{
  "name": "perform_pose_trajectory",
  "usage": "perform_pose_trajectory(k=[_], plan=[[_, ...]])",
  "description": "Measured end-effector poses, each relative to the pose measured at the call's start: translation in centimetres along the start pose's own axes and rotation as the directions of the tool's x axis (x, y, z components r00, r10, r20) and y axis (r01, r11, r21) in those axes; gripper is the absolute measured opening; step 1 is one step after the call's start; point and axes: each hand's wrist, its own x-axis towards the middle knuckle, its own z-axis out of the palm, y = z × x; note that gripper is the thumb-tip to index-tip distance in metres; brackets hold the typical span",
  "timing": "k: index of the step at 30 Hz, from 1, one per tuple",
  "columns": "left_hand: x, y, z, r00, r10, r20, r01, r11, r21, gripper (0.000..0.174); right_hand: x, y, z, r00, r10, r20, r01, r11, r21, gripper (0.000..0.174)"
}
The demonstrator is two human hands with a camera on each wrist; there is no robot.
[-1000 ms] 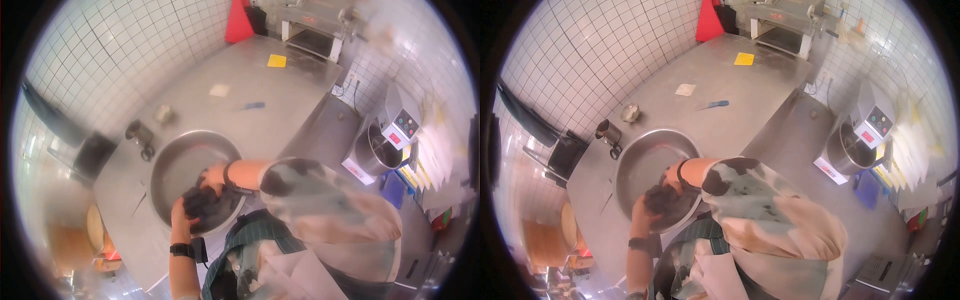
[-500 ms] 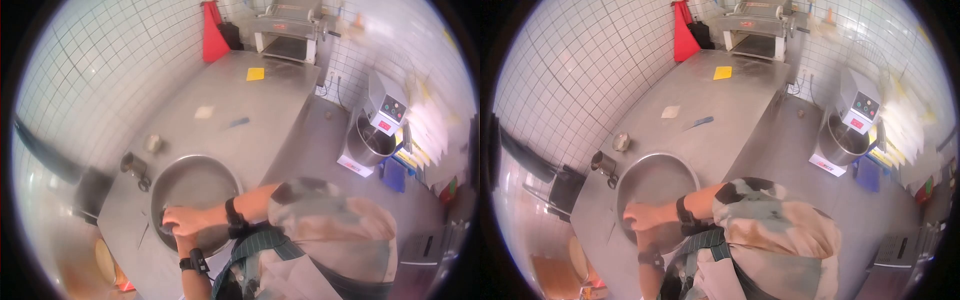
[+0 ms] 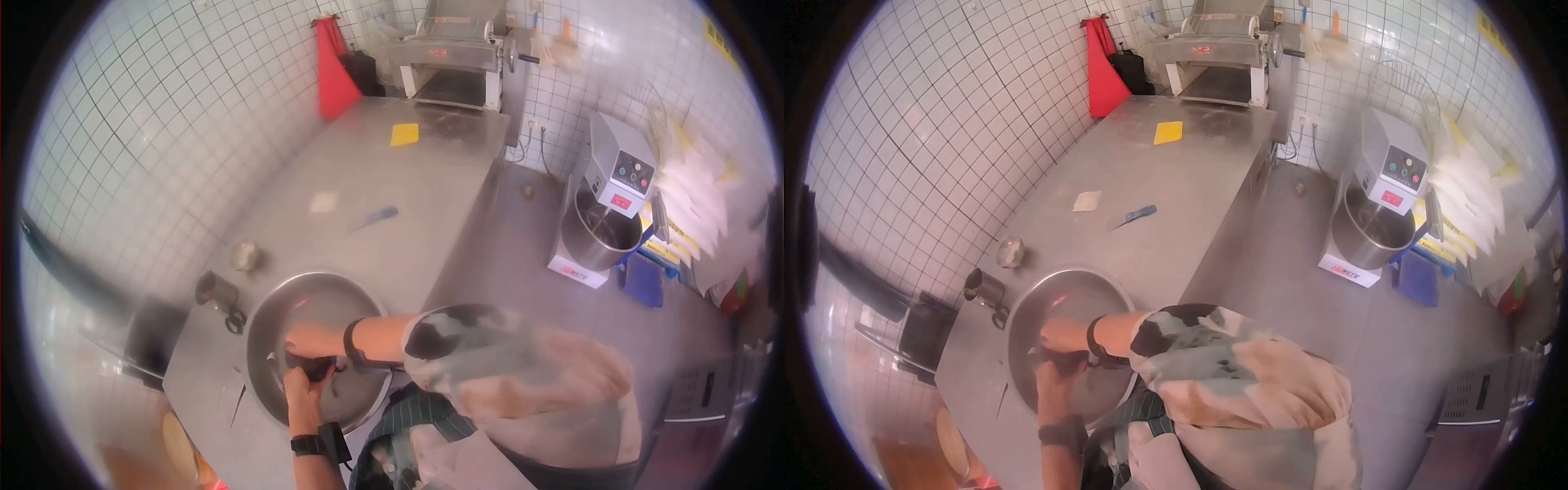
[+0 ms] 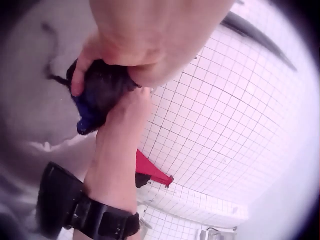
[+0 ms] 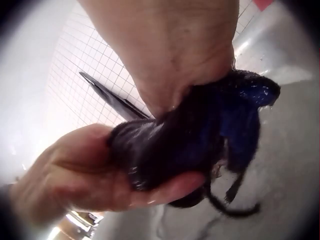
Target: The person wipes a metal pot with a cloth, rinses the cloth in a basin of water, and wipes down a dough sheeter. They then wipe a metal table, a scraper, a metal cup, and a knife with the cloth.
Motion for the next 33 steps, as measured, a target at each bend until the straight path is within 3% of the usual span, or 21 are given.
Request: perform_pose_trajectory(k=[2, 3, 5, 6, 7, 8, 9, 11, 12, 14, 15, 17, 19, 22, 24, 26, 27, 29, 31, 32, 33], plan=[[0.3, -1.7, -2.8, 0.986, 0.098, 0.137, -0.138, 0.938, 0.319, 0.033, -0.9, 2.1, -1.0, 1.0, 0.016, -0.01, -0.017, 0.999, -0.035, 0.027], [-0.4, -1.6, -2.9, 0.985, 0.106, 0.135, -0.143, 0.939, 0.314, 0.033, -1.1, 3.1, -1.2, 0.999, 0.027, -0.023, -0.028, 0.997, -0.071, 0.027], [-2.2, -0.3, -2.9, 0.993, -0.092, -0.074, 0.098, 0.992, 0.08, 0.034, -2.0, 4.4, -1.3, 0.987, 0.088, -0.134, -0.111, 0.978, -0.177, 0.026], [-3.0, 0.9, -2.1, 0.994, -0.083, -0.075, 0.089, 0.993, 0.078, 0.034, -2.0, 4.9, -0.8, 0.957, 0.144, -0.251, -0.209, 0.945, -0.253, 0.025], [-3.7, 2.2, -0.7, 0.949, -0.25, -0.193, 0.236, 0.967, -0.093, 0.04, -1.4, 6.0, 0.4, 0.957, 0.124, -0.263, -0.197, 0.941, -0.274, 0.03], [-4.3, 3.0, 0.7, 0.864, -0.425, -0.27, 0.353, 0.893, -0.278, 0.047, -2.2, 4.9, -1.2, 0.998, 0.068, 0.008, -0.064, 0.961, -0.268, 0.04], [-4.6, 3.0, 1.8, 0.858, -0.391, -0.333, 0.326, 0.915, -0.236, 0.066, -3.4, 3.0, -3.4, 0.961, 0.007, 0.278, 0.059, 0.972, -0.228, 0.05], [-4.8, 3.1, 3.3, 0.852, -0.412, -0.323, 0.397, 0.911, -0.116, 0.073, -4.3, 1.0, -3.1, 0.752, -0.066, 0.656, 0.235, 0.957, -0.173, 0.06], [-4.8, 3.2, 3.7, 0.841, -0.433, -0.323, 0.461, 0.887, 0.011, 0.08, -5.3, 0.6, -2.0, 0.753, -0.013, 0.658, 0.262, 0.923, -0.281, 0.058], [-4.9, 3.5, 3.9, 0.85, -0.443, -0.284, 0.465, 0.885, 0.01, 0.076, -6.3, -0.6, -0.8, 0.768, 0.006, 0.64, 0.429, 0.737, -0.522, 0.048], [-4.9, 4.0, 4.1, 0.859, -0.451, -0.244, 0.468, 0.884, 0.014, 0.072, -5.9, 0.3, -0.7, 0.768, 0.006, 0.641, 0.43, 0.736, -0.523, 0.048], [-5.8, 5.8, 3.2, 0.901, -0.412, -0.135, 0.414, 0.91, -0.019, 0.067, -4.3, 2.7, -0.5, 0.663, -0.06, 0.747, 0.36, 0.9, -0.247, 0.037], [-6.5, 6.8, 1.5, 0.947, -0.32, 0.015, 0.32, 0.942, -0.099, 0.053, -4.4, 2.1, -4.6, 0.675, -0.068, 0.735, 0.286, 0.942, -0.176, 0.031], [-8.9, 9.5, 0.0, 0.956, -0.292, 0.021, 0.293, 0.952, -0.088, 0.047, -2.4, 3.6, -9.9, 0.772, -0.198, 0.604, 0.249, 0.969, -0.001, 0.027], [-9.2, 9.5, -1.0, 0.944, -0.326, -0.042, 0.32, 0.942, -0.103, 0.042, -1.4, 6.1, -11.8, 0.857, -0.126, 0.499, -0.078, 0.927, 0.368, 0.025], [-9.5, 10.0, -1.2, 0.937, -0.337, -0.096, 0.319, 0.934, -0.16, 0.041, 0.0, 7.2, -13.5, 0.903, 0.085, 0.422, -0.194, 0.955, 0.224, 0.022], [-9.3, 9.8, -1.6, 0.937, -0.335, -0.102, 0.325, 0.94, -0.103, 0.043, 0.3, 7.9, -13.3, 0.901, 0.085, 0.424, -0.198, 0.953, 0.231, 0.022], [-9.6, 10.0, -0.6, 0.924, -0.372, -0.089, 0.367, 0.928, -0.073, 0.044, 0.5, 8.6, -13.0, 0.895, 0.417, 0.161, -0.441, 0.881, 0.173, 0.02], [-9.4, 10.1, -0.3, 0.908, -0.408, -0.09, 0.405, 0.913, -0.053, 0.044, 0.3, 8.0, -11.7, 0.917, 0.388, 0.094, -0.391, 0.92, 0.012, 0.018], [-8.8, 8.8, -0.5, 0.931, -0.355, -0.091, 0.36, 0.931, 0.059, 0.046, 0.2, 7.5, -10.6, 0.937, 0.347, 0.031, -0.338, 0.927, -0.16, 0.017], [-8.5, 7.6, -0.6, 0.949, -0.304, -0.084, 0.314, 0.934, 0.168, 0.048, 0.1, 6.8, -9.5, 0.939, 0.341, 0.05, -0.33, 0.931, -0.159, 0.017]])
